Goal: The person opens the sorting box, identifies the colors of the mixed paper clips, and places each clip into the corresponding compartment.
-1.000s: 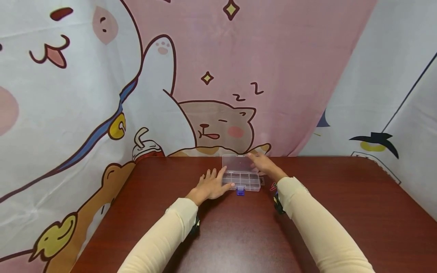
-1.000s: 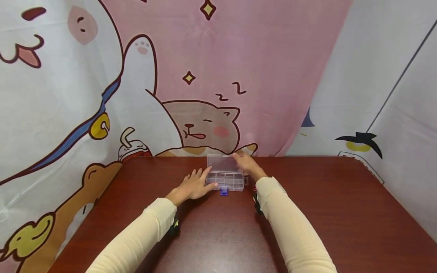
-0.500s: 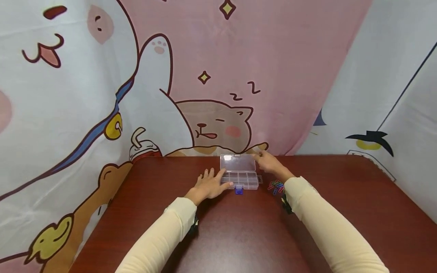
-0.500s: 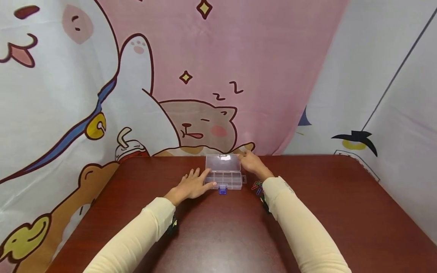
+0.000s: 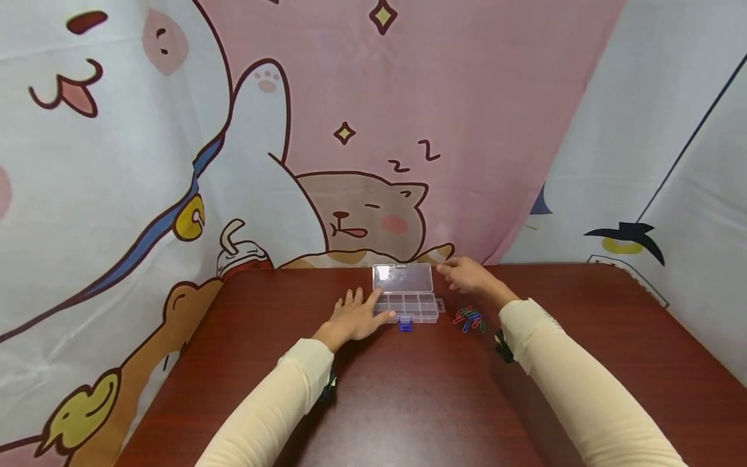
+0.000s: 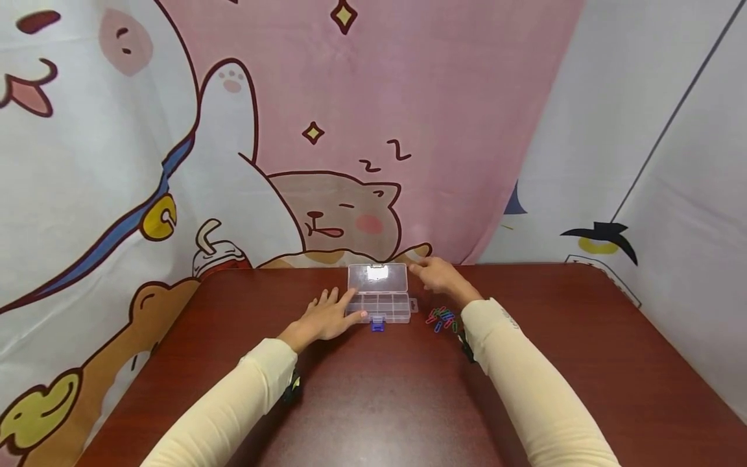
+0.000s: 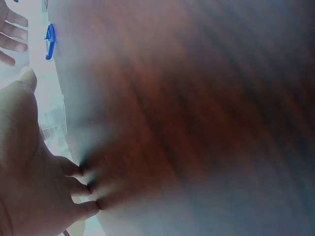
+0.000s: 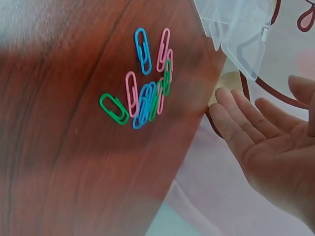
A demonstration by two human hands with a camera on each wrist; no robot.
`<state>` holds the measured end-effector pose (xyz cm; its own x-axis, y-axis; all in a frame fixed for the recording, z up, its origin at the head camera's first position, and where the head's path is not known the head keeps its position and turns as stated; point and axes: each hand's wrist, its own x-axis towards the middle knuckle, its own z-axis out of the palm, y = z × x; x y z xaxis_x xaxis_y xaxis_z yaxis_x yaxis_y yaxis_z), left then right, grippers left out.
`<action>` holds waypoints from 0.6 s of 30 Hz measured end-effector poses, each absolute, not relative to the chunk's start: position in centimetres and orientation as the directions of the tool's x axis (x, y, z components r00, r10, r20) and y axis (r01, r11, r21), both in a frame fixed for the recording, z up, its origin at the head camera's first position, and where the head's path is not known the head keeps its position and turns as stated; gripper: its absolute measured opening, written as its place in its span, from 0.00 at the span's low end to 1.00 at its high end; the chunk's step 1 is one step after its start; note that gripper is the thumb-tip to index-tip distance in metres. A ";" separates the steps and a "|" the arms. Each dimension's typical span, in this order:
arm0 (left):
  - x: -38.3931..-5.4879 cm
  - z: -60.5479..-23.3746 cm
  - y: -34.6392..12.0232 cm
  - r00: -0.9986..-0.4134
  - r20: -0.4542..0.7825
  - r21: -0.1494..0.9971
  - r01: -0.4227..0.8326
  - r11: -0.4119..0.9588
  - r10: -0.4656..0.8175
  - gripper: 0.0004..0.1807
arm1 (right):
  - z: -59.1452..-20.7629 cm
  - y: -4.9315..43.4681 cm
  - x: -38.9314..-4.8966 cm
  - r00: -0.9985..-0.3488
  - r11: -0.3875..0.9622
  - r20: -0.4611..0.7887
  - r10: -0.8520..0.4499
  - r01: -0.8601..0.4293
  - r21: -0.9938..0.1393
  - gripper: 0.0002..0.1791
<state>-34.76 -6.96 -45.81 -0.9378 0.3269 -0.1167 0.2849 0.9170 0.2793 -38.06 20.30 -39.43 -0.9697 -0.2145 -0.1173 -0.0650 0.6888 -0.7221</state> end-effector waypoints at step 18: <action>-34.8 -45.7 -7.1 -0.931 -0.144 0.281 0.287 0.916 0.336 0.45 | -37.1 25.4 -36.7 -0.926 0.845 -0.349 -0.141 0.071 -0.530 0.13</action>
<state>-34.81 -7.10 -45.68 -0.9309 0.3355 -0.1442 0.2867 0.9160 0.2806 -36.66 25.44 -37.12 -0.9264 -0.1411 -0.3492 0.0708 0.8453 -0.5295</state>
